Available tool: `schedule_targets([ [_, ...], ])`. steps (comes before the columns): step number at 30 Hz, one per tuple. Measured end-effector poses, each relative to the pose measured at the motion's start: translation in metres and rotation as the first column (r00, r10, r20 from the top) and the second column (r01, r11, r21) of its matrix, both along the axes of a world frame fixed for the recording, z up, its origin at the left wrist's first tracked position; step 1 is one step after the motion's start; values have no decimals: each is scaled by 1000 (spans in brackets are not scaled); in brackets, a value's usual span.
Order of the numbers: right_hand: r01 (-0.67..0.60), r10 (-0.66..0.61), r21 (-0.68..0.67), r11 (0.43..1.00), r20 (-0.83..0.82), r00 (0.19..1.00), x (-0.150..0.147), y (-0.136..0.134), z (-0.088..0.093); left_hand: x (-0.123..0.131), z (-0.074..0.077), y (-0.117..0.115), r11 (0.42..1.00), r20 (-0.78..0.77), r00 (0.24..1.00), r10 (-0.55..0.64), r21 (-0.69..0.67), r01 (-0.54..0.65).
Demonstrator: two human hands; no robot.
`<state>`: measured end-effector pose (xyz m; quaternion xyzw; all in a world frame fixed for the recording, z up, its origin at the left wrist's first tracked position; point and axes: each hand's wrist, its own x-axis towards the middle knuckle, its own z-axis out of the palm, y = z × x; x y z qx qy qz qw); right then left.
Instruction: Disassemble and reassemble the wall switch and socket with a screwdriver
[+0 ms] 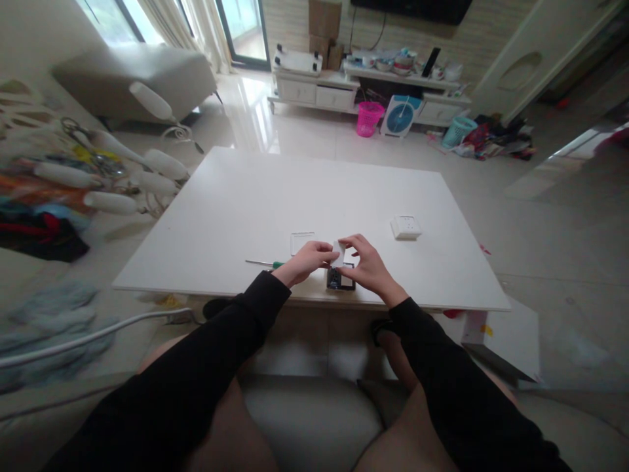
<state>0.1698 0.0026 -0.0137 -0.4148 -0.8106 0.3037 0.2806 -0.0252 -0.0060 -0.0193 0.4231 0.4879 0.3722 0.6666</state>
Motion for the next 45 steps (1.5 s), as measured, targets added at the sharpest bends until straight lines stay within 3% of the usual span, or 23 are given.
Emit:
schedule_targets([
  [6,2,-1,-3,1000,209,978,4,3,-10,-3,-11,4,982,-337,935,-115,101,157],
  [9,-7,17,-30,1000,344,939,6,3,-16,-7,-15,3,955,-566,817,-109,167,244],
  [12,-39,62,-63,997,433,899,4,1,-19,-8,-19,-2,887,-730,674,-116,229,401],
  [16,-72,100,-74,995,506,857,-2,-3,-19,-5,-26,-7,808,-837,535,-117,233,541],
  [23,-97,118,-67,993,583,804,-7,-3,-28,1,-36,-12,764,-913,397,-97,187,618],
  [34,-54,112,-120,991,555,824,4,8,-34,1,-34,-10,767,-915,391,-101,179,616],
  [45,18,65,-118,993,663,746,-8,3,-27,6,-30,-14,767,-944,321,-73,152,623],
])
